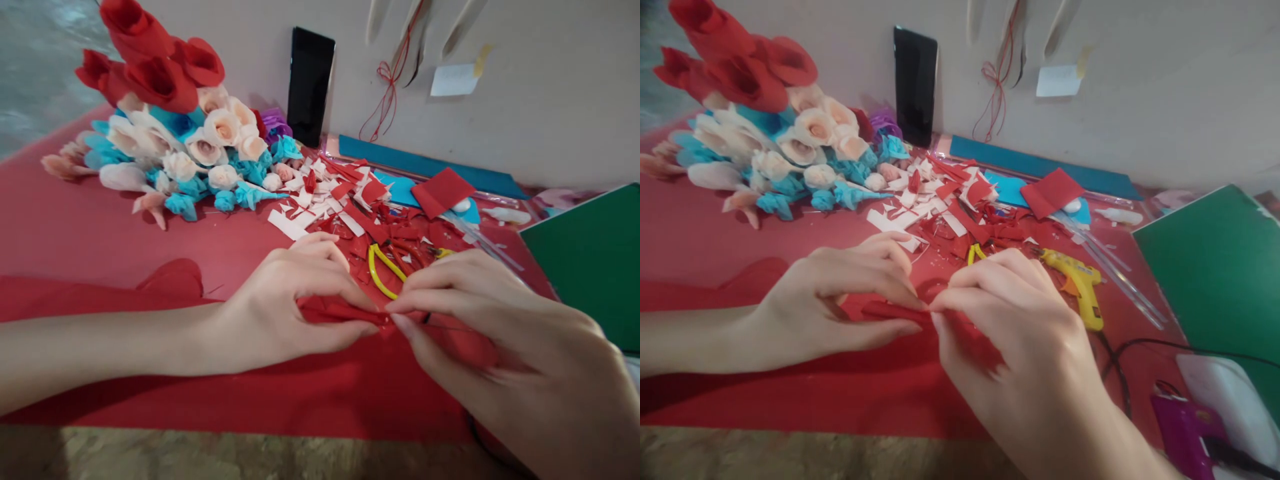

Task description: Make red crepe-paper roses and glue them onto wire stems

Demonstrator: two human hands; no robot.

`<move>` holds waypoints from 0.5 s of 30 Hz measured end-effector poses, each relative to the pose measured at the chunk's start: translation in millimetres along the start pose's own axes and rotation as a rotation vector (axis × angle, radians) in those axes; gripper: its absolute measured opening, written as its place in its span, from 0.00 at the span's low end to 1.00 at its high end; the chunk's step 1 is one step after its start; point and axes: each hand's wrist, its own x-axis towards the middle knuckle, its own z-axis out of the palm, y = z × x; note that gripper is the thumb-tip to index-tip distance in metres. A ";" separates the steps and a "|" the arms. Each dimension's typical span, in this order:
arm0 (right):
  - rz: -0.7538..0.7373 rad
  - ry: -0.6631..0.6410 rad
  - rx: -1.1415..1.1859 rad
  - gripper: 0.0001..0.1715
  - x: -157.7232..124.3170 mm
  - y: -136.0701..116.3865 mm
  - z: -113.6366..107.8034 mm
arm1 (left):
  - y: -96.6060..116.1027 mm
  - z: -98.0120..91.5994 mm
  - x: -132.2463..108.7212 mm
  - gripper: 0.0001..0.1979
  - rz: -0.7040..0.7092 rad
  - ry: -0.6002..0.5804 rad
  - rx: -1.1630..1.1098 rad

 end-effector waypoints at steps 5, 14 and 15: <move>-0.023 -0.012 0.006 0.08 0.9 -0.5 -0.1 | 0.1 -0.6 -0.4 0.03 -0.012 -0.016 0.002; -0.044 -0.026 -0.028 0.07 -2.2 -1.6 -0.4 | -0.5 -0.4 -0.7 0.04 -0.014 0.004 -0.014; -0.045 -0.029 -0.034 0.07 -2.3 -1.6 -0.5 | -0.3 -0.5 -0.6 0.04 -0.017 0.006 -0.014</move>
